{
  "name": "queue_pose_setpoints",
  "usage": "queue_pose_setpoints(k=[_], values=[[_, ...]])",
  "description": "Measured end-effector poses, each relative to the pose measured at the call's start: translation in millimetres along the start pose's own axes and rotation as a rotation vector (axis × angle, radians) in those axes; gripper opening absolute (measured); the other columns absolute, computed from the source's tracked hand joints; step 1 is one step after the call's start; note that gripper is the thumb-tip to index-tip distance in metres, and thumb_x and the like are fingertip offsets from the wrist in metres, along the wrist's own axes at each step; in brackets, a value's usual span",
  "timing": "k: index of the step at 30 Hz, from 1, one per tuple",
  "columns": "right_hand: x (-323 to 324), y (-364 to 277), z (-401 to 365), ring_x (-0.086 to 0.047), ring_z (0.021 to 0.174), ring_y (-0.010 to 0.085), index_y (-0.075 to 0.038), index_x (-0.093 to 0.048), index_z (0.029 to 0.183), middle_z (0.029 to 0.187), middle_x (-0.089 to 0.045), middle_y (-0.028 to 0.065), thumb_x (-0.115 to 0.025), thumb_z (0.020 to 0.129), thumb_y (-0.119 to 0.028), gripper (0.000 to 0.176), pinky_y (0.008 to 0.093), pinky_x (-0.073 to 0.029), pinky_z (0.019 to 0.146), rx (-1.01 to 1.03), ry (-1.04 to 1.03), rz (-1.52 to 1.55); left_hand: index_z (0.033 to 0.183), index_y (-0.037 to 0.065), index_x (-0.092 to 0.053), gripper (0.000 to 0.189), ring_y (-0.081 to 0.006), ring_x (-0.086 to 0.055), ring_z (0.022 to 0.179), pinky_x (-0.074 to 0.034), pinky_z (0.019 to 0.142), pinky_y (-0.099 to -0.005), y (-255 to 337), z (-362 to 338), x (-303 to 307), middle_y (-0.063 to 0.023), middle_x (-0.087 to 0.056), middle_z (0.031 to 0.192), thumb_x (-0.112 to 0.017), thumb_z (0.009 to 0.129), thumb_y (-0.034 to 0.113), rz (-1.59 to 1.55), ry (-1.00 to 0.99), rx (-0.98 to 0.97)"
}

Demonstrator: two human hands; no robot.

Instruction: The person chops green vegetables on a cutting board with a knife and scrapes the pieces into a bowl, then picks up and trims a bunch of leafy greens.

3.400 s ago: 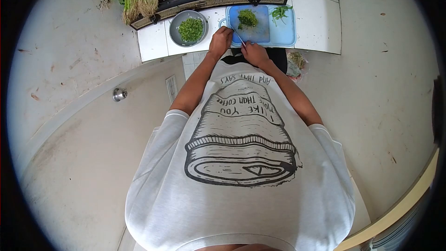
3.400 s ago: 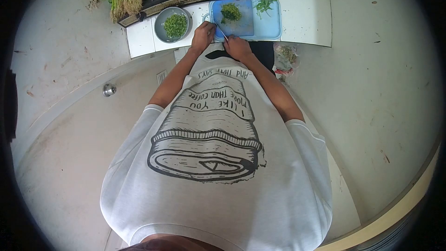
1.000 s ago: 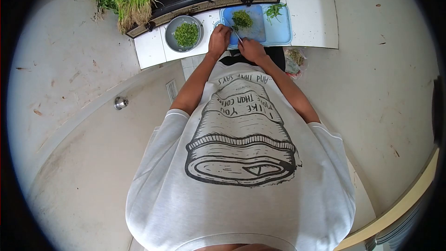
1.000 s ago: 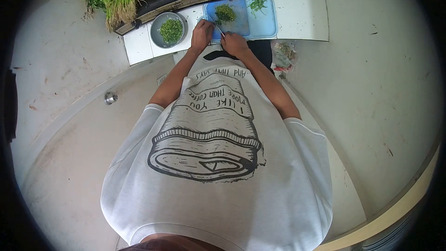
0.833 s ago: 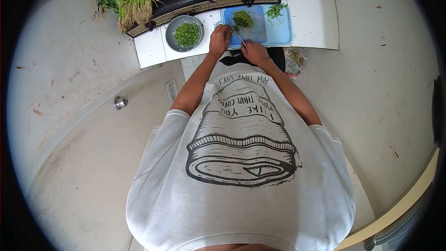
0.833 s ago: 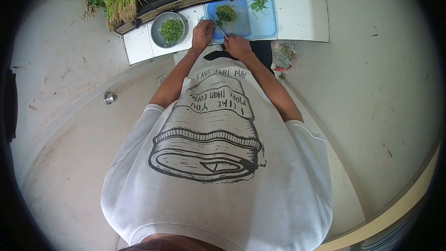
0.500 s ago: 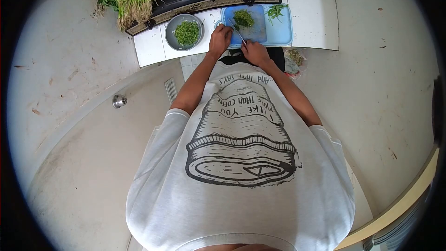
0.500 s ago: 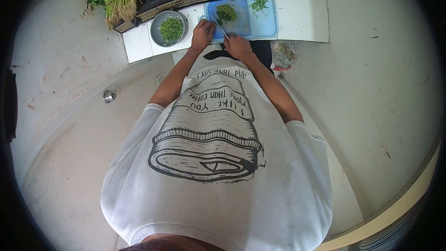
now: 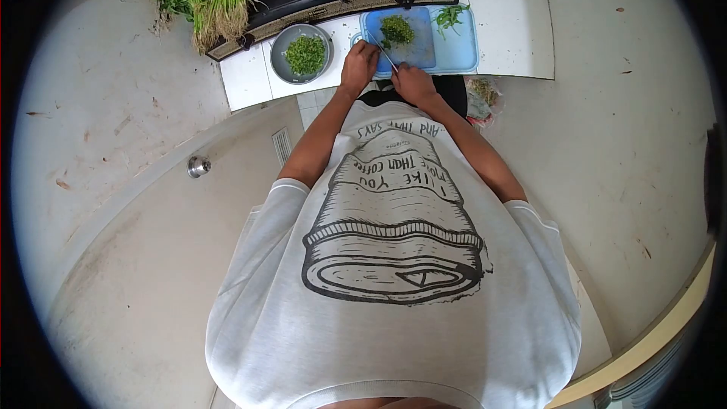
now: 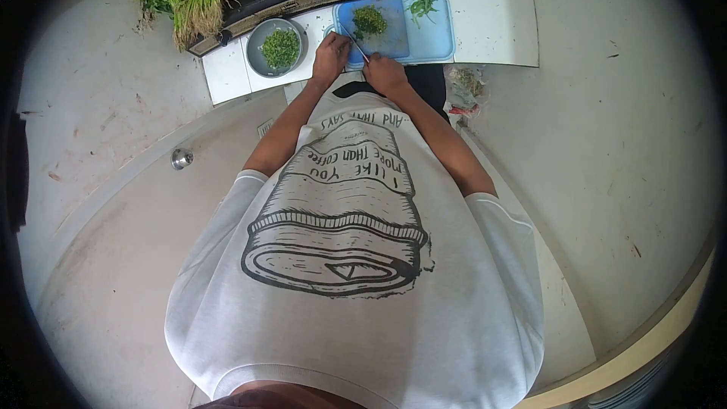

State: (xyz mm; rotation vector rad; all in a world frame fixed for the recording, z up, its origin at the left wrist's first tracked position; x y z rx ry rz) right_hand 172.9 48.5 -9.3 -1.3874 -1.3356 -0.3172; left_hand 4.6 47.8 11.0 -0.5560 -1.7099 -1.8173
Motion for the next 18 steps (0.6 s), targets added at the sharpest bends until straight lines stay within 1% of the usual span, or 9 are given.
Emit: queue_pose_setpoints(k=[2,6,11,14,18], values=[[2.2,1.9,-3.0,-0.071,0.078,0.0473,0.004,-0.064,0.096,0.08,-0.07,0.0283,-0.054,0.102,-0.035,0.041,0.0556,-0.059,0.073,-0.015,-0.007,-0.015,0.098,0.0,-0.073,0.012,-0.039,-0.066,0.087,-0.055,0.078,-0.0454,6.1,-1.3,3.5,-0.0177,-0.065,0.094,-0.068,0.088,0.001,-0.011,0.011,-0.078],[5.0,5.9,-5.6,-0.071,0.078,0.0479,0.004,-0.064,0.097,0.08,-0.07,0.0282,-0.053,0.102,-0.036,0.041,0.0562,-0.058,0.073,-0.064,-0.013,0.031,0.099,0.0,-0.074,0.012,-0.038,-0.067,0.086,-0.055,0.078,-0.0446,8.4,-4.5,4.8,-0.0175,-0.066,0.094,-0.069,0.088,0.0,-0.013,0.006,-0.06],[-2.8,12.3,-2.4,-0.07,0.076,0.0488,0.002,-0.063,0.099,0.079,-0.07,0.0286,-0.051,0.103,-0.038,0.042,0.0569,-0.057,0.073,0.022,0.004,0.038,0.101,0.0,-0.075,0.014,-0.0373,-0.067,0.086,-0.055,0.078,-0.044,5.7,-4.8,2.6,-0.0174,-0.066,0.095,-0.068,0.088,0.0,-0.017,0.005,-0.037],[4.9,4.7,-4.9,-0.07,0.075,0.0482,0.002,-0.063,0.098,0.078,-0.07,0.0276,-0.052,0.103,-0.037,0.041,0.0565,-0.057,0.073,0.007,-0.041,0.013,0.101,-0.001,-0.075,0.014,-0.0374,-0.067,0.086,-0.055,0.078,-0.0441,3.3,-4.7,1.6,-0.0172,-0.066,0.094,-0.068,0.088,0.0,0.003,0.014,-0.047],[4.1,1.2,-1.5,-0.071,0.076,0.0469,0.002,-0.064,0.098,0.079,-0.07,0.0272,-0.053,0.102,-0.036,0.04,0.0553,-0.058,0.073,0.042,-0.027,-0.016,0.1,0.0,-0.075,0.014,-0.0377,-0.067,0.086,-0.055,0.078,-0.0444,0.4,-3.7,1.1,-0.0171,-0.066,0.094,-0.068,0.089,0.001,-0.015,0.009,-0.04]])
Point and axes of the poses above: each hand's wrist, its own z-axis towards the middle knuckle, its own x-axis out of the back of the hand, y = z × x, the point moved 5 cm from there along z, towards the middle knuckle
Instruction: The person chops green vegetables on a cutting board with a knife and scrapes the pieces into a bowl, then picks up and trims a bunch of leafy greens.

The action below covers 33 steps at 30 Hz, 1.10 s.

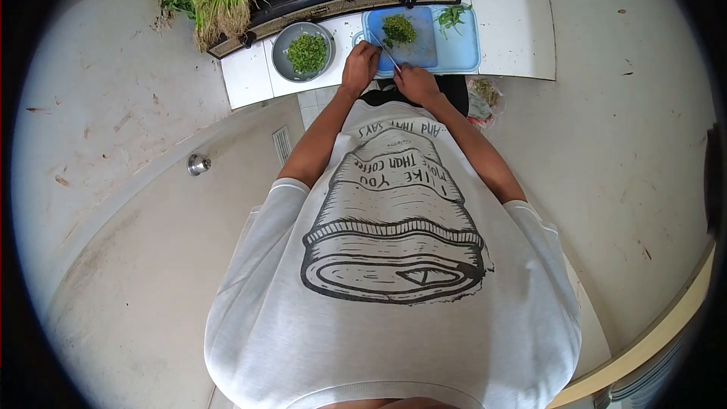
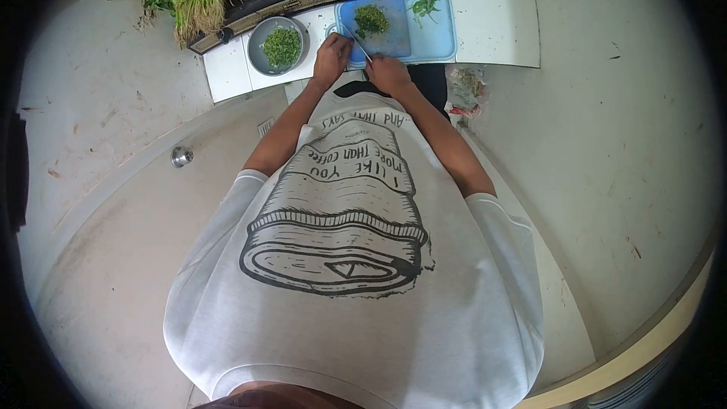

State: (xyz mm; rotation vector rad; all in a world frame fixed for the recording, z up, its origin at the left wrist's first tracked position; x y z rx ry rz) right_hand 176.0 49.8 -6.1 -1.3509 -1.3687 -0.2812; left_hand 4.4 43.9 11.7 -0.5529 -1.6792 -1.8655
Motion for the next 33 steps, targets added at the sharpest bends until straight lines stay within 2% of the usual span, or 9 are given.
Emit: queue_pose_setpoints(k=[2,9,11,14,15,17,33], values=[[7.6,-7.8,3.4,-0.072,0.081,0.0446,0.003,-0.066,0.099,0.087,-0.072,0.0272,-0.057,0.099,-0.034,0.039,0.0534,-0.059,0.076,-0.032,-0.012,0.001,0.1,0.001,-0.075,0.013,-0.0376,-0.067,0.085,-0.055,0.077,-0.0443,0.0,-0.2,-0.1,-0.0166,-0.067,0.093,-0.067,0.089,0.002,0.014,-0.004,-0.023],[-0.8,0.8,-1.6,-0.072,0.079,0.0456,0.003,-0.064,0.098,0.082,-0.071,0.0271,-0.055,0.101,-0.035,0.039,0.0545,-0.059,0.073,-0.025,-0.004,-0.037,0.098,0.002,-0.075,0.012,-0.0367,-0.068,0.083,-0.055,0.076,-0.0437,-7.4,-0.8,-4.0,-0.0161,-0.067,0.091,-0.068,0.089,0.003,-0.021,0.008,0.063],[-2.7,6.0,-3.8,-0.072,0.078,0.0463,0.003,-0.064,0.099,0.081,-0.071,0.0275,-0.055,0.101,-0.037,0.041,0.0552,-0.059,0.073,-0.064,-0.023,-0.018,0.099,0.001,-0.075,0.012,-0.031,-0.07,0.079,-0.055,0.074,-0.0401,-9.2,0.3,-5.0,-0.0146,-0.07,0.088,-0.069,0.09,0.005,-0.001,0.02,0.041],[-2.3,8.3,-3.4,-0.071,0.078,0.047,0.002,-0.064,0.1,0.08,-0.07,0.0282,-0.054,0.1,-0.038,0.042,0.0557,-0.058,0.073,-0.057,-0.009,-0.018,0.098,0.001,-0.076,0.012,-0.0298,-0.07,0.08,-0.056,0.073,-0.0395,-10.3,0.2,-5.8,-0.0147,-0.07,0.089,-0.07,0.089,0.006,-0.001,0.007,0.061],[-1.6,8.2,-3.9,-0.071,0.078,0.047,0.002,-0.064,0.1,0.08,-0.07,0.0282,-0.054,0.1,-0.038,0.042,0.0557,-0.058,0.073,-0.059,-0.007,-0.018,0.098,0.001,-0.076,0.012,-0.0298,-0.07,0.08,-0.056,0.073,-0.0395,-8.7,0.2,-5.6,-0.0147,-0.07,0.089,-0.07,0.089,0.006,-0.002,0.005,0.058],[-0.6,5.4,-4.2,-0.071,0.078,0.0473,0.002,-0.064,0.1,0.079,-0.07,0.0287,-0.055,0.1,-0.039,0.041,0.0557,-0.058,0.072,-0.032,-0.006,-0.015,0.097,0.0,-0.075,0.012,-0.0362,-0.068,0.081,-0.055,0.077,-0.0431,-7.3,0.5,-3.8,-0.0167,-0.068,0.09,-0.068,0.087,0.003,-0.047,0.007,0.075],[-4.2,3.1,2.4,-0.071,0.076,0.0473,0.001,-0.065,0.097,0.082,-0.071,0.0273,-0.056,0.1,-0.036,0.039,0.0551,-0.059,0.072,0.024,0.02,0.022,0.096,0.001,-0.076,0.011,-0.0327,-0.066,0.072,-0.053,0.069,-0.041,-8.7,2.1,-2.7,-0.0152,-0.065,0.085,-0.069,0.087,0.003,-0.061,0.037,0.05]])
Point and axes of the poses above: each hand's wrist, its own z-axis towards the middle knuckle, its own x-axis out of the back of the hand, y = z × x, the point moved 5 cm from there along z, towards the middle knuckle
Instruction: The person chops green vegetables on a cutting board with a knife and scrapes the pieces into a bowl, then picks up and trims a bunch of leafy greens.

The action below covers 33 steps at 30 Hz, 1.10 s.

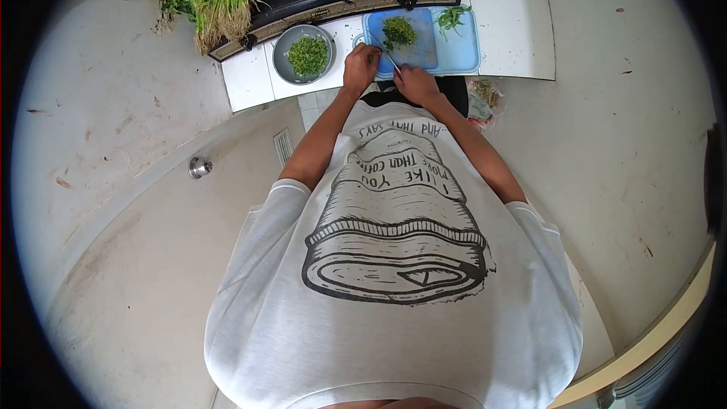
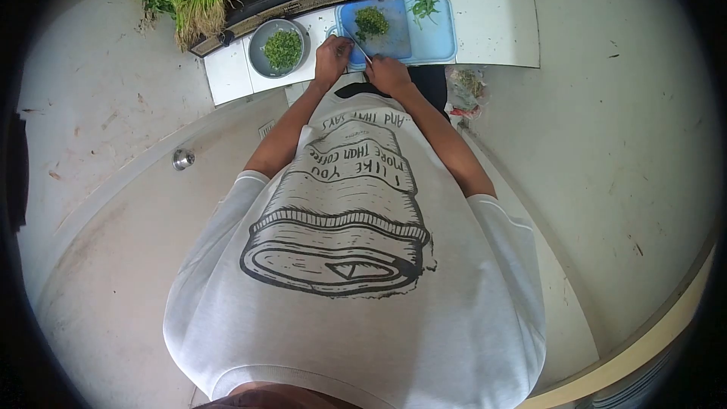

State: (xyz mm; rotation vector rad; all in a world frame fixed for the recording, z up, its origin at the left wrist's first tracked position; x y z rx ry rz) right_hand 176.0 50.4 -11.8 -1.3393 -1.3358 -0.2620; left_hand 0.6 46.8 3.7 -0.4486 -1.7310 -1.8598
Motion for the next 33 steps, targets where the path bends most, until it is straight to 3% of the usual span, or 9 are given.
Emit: queue_pose_setpoints(k=[27,29,33], values=[[-2.4,-4.5,1.7,-0.071,0.079,0.0468,0.002,-0.065,0.098,0.081,-0.07,0.0275,-0.055,0.101,-0.037,0.04,0.0558,-0.058,0.075,-0.047,-0.016,-0.009,0.094,0.001,-0.074,0.01,-0.0358,-0.065,0.074,-0.053,0.071,-0.0432,1.0,-0.2,-0.7,-0.0171,-0.065,0.086,-0.067,0.086,0.004,0.026,0.012,-0.01],[-1.0,-0.3,-4.6,-0.071,0.079,0.047,0.002,-0.064,0.1,0.082,-0.071,0.0274,-0.054,0.101,-0.037,0.041,0.0561,-0.058,0.074,-0.057,-0.041,-0.031,0.095,0.001,-0.075,0.011,-0.0309,-0.071,0.078,-0.056,0.074,-0.0403,-1.6,-0.2,-2.1,-0.0165,-0.071,0.089,-0.069,0.088,0.006,0.015,0.012,0.056],[2.5,4.7,-10.3,-0.071,0.078,0.0472,0.002,-0.064,0.101,0.081,-0.07,0.0279,-0.054,0.101,-0.038,0.041,0.0563,-0.058,0.074,-0.107,-0.047,0.004,0.094,0.0,-0.075,0.011,-0.0304,-0.072,0.079,-0.057,0.075,-0.0396,-0.9,-0.7,-2.0,-0.0169,-0.072,0.09,-0.068,0.088,0.006,0.027,-0.02,0.067]])
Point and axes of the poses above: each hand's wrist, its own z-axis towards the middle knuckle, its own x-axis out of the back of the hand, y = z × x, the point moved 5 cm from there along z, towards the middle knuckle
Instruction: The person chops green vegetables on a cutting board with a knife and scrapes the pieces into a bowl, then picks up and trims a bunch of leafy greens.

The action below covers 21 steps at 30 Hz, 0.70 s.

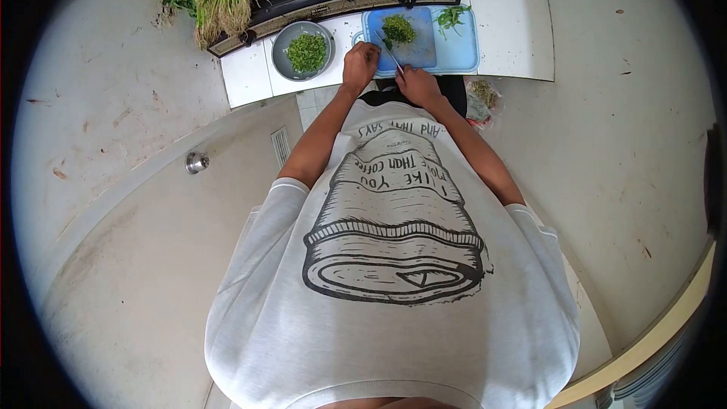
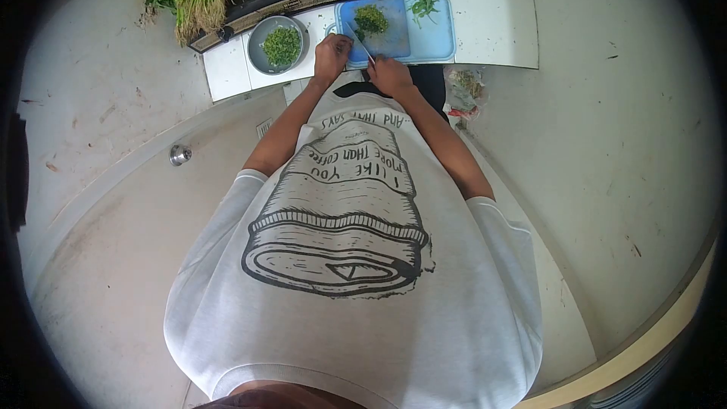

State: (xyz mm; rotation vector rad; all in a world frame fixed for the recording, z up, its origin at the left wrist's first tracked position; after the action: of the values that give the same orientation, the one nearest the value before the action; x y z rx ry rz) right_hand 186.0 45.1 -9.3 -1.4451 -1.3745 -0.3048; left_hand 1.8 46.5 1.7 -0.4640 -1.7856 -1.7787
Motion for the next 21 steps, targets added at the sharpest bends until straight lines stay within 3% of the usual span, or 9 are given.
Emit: queue_pose_setpoints(k=[15,21], values=[[-6.0,-5.3,12.1,-0.07,0.076,0.0473,0.001,-0.064,0.098,0.079,-0.07,0.0276,-0.056,0.1,-0.037,0.039,0.0565,-0.058,0.072,0.097,0.039,-0.022,0.096,0.001,-0.076,0.012,-0.0377,-0.067,0.077,-0.054,0.073,-0.0443,-0.9,-3.9,-1.2,-0.0183,-0.065,0.085,-0.067,0.087,0.003,-0.036,0.016,0.002],[-4.5,-0.4,2.9,-0.071,0.076,0.0465,0.0,-0.064,0.097,0.08,-0.07,0.0272,-0.055,0.101,-0.038,0.039,0.0557,-0.058,0.072,0.11,0.01,-0.062,0.1,0.002,-0.074,0.012,-0.0378,-0.065,0.08,-0.054,0.074,-0.0458,8.1,-6.4,5.5,-0.0175,-0.062,0.087,-0.067,0.089,0.003,0.094,0.001,-0.145]])
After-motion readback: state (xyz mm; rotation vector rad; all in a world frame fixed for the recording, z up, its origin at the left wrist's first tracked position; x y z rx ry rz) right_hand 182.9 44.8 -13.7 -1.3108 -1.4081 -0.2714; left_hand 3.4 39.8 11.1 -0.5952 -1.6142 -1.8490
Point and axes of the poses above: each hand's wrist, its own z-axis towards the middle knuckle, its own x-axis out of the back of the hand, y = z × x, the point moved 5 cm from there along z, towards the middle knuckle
